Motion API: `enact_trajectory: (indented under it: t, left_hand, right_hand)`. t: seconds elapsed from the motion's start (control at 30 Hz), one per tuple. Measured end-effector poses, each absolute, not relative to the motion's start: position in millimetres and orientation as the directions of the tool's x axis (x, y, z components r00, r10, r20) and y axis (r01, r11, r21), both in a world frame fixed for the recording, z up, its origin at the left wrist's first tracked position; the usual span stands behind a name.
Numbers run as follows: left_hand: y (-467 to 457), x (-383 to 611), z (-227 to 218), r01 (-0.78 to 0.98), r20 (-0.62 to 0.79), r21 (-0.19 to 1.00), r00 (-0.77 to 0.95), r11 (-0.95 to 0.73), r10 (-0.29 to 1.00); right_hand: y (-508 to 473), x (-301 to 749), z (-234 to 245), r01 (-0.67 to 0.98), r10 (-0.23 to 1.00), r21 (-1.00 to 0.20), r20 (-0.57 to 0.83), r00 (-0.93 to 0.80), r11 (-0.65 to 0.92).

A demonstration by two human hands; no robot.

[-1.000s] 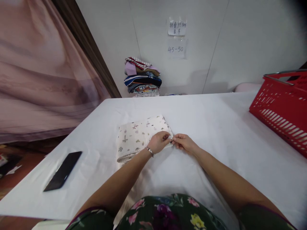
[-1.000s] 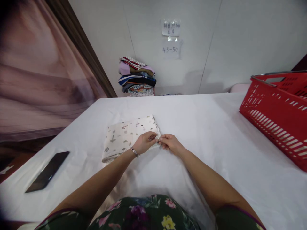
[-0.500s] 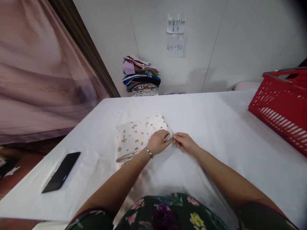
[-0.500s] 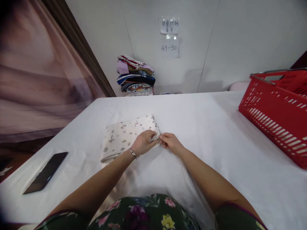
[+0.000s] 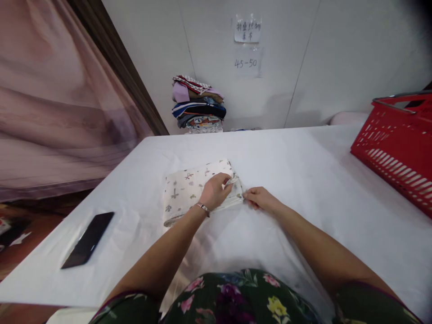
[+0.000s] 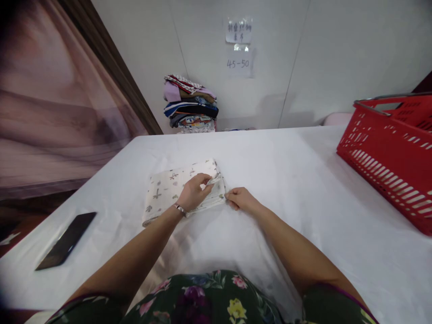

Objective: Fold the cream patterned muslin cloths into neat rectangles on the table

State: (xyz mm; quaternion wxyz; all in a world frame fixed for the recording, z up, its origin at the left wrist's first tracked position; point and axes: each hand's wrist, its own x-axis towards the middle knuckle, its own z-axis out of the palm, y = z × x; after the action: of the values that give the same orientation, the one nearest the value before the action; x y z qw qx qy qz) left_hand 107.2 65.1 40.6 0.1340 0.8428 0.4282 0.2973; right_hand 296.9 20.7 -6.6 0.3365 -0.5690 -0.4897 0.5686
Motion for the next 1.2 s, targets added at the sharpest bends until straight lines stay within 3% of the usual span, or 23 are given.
enact_trajectory:
  t: [0.2, 0.27, 0.4, 0.53, 0.8, 0.97, 1.2]
  left_hand:
    - [63, 110, 41, 0.613, 0.405, 0.381, 0.562, -0.692, 0.721]
    - [63, 109, 41, 0.601, 0.413, 0.343, 0.594, -0.722, 0.690]
    - [63, 108, 41, 0.598, 0.409, 0.252, 0.647, -0.761, 0.644]
    - [60, 115, 33, 0.584, 0.358, 0.173, 0.713, -0.793, 0.603]
    - [53, 128, 16, 0.604, 0.321, 0.261, 0.682, -0.753, 0.657]
    - [51, 127, 20, 0.611, 0.342, 0.303, 0.647, -0.732, 0.681]
    - [46, 130, 14, 0.592, 0.359, 0.294, 0.660, -0.751, 0.660]
  right_hand:
    - [20, 285, -15, 0.292, 0.957, -0.935, -0.251, -0.148, -0.200]
    - [22, 285, -16, 0.229, 0.965, -0.953, -0.231, -0.121, -0.199]
    - [25, 290, -10, -0.059, 0.953, -0.954, -0.288, -0.092, -0.294]
    - [22, 291, -3, -0.097, 0.928, -0.928, -0.343, -0.147, -0.359]
    - [20, 291, -8, -0.025, 0.937, -0.945, -0.318, -0.145, -0.325]
    - [20, 290, -4, -0.150, 0.943, -0.933, -0.311, -0.114, -0.326]
    - [20, 295, -3, -0.349, 0.919, -0.855, -0.314, -0.238, -0.383]
